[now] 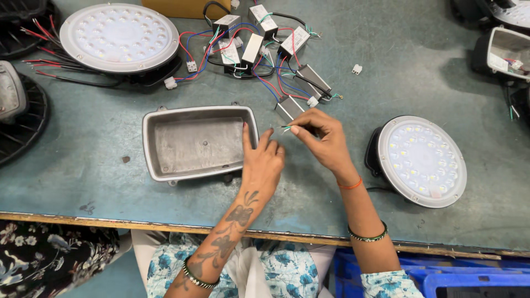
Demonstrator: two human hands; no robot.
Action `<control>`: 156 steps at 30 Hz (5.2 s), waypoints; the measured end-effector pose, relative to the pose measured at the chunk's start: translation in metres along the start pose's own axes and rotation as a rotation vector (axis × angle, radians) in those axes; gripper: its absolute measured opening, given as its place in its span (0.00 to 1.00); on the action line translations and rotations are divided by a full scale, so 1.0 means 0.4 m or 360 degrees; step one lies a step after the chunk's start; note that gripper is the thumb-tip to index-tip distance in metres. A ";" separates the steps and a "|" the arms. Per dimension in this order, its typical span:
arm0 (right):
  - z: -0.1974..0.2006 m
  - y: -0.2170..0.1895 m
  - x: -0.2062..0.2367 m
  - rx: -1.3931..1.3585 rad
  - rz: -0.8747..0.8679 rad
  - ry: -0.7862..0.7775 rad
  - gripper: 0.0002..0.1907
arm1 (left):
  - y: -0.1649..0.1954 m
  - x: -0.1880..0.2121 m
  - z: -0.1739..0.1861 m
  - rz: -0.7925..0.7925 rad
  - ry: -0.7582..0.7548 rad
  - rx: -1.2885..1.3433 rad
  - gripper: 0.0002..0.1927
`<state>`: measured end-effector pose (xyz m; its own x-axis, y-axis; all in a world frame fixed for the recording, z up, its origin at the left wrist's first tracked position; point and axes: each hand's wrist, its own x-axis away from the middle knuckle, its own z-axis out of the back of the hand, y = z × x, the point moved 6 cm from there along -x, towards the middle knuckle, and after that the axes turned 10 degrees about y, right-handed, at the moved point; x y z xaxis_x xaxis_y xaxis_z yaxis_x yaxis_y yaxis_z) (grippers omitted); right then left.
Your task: The person assembles an LED light fixture by inserting wires through a rectangular metal housing, stripping wire ends with a screwdriver, and placing a power supply inside the housing. The person then connects wires to the power supply and arranges them within the housing.
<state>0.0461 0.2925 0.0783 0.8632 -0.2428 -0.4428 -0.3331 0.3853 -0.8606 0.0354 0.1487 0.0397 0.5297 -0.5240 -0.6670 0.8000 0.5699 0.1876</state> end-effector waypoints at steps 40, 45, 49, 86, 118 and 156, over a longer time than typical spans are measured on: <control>0.026 -0.041 -0.021 0.0489 0.0173 0.0003 0.09 | -0.094 -0.007 0.194 0.0357 0.0542 0.0667 0.12; -0.004 -0.053 -0.020 0.0579 0.0141 -0.0078 0.10 | -0.132 0.021 0.233 0.0547 0.0635 0.0981 0.13; -0.021 -0.066 -0.014 0.0624 0.0238 -0.0116 0.10 | -0.201 0.053 0.289 0.0855 0.0682 0.0961 0.13; 0.276 -0.215 0.300 0.1803 -0.0466 0.0328 0.17 | -0.041 0.060 0.196 0.0045 0.0382 0.0900 0.13; -0.105 -0.087 0.151 0.1263 0.0542 -0.0037 0.16 | -0.077 0.084 0.214 0.0125 0.0453 0.0920 0.12; -0.148 -0.025 0.282 0.0165 0.0198 0.0189 0.01 | -0.196 0.107 0.114 0.0607 -0.0113 0.1241 0.15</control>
<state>0.1243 0.2084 0.0221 0.7649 -0.2888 -0.5759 -0.3880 0.5071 -0.7696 0.0081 0.0530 0.0294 0.7965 -0.4387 -0.4160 0.5152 0.1323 0.8468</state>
